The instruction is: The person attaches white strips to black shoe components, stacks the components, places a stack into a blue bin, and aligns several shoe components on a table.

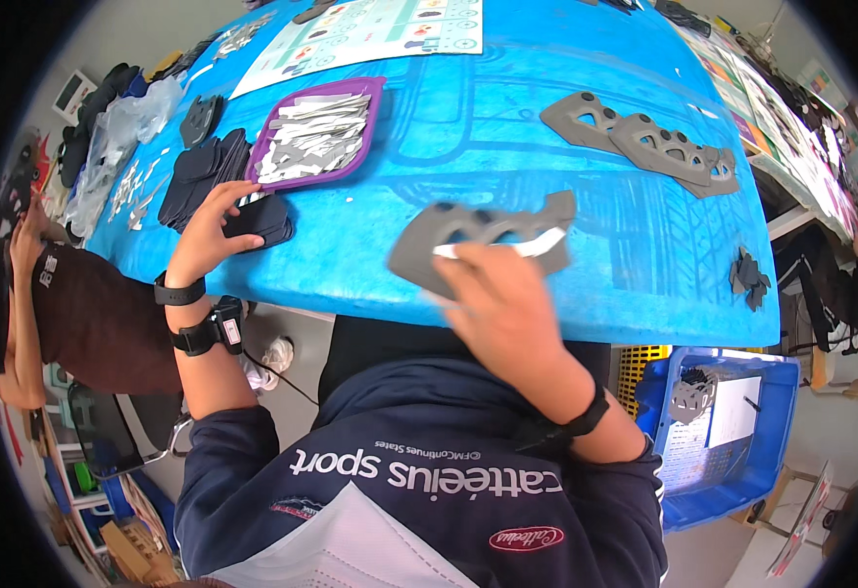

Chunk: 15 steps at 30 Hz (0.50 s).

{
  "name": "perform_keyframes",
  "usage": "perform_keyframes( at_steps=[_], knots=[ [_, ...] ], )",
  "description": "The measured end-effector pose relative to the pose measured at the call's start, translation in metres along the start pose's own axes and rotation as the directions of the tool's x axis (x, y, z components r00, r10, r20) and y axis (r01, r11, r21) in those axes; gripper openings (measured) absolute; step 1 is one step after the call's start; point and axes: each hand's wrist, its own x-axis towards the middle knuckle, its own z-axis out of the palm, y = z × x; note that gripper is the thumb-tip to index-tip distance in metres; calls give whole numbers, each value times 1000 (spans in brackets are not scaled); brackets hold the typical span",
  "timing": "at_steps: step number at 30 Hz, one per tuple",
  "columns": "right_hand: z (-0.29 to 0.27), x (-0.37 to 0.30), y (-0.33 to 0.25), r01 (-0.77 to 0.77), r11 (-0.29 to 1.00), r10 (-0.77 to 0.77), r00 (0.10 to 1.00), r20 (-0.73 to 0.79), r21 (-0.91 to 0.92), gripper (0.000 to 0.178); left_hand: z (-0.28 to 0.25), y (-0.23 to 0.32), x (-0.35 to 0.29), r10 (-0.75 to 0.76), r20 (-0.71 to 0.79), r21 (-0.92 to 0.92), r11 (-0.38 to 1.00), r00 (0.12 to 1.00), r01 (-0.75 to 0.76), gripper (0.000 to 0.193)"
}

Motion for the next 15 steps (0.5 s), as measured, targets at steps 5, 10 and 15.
perform_keyframes(
  at_steps=[5,10,15],
  knots=[
    [-8,10,11,113,989,-124,985,123,97,82,-6,-5,-6,-55,51,31,998,997,54,73],
    [-28,-8,52,-199,952,224,971,85,-233,88,-5,-12,-8,-10,59,-43,999,998,12,76],
    [-30,-13,55,-250,959,273,939,209,-130,88,-5,-18,-13,64,33,-105,993,997,-60,77]
  ],
)
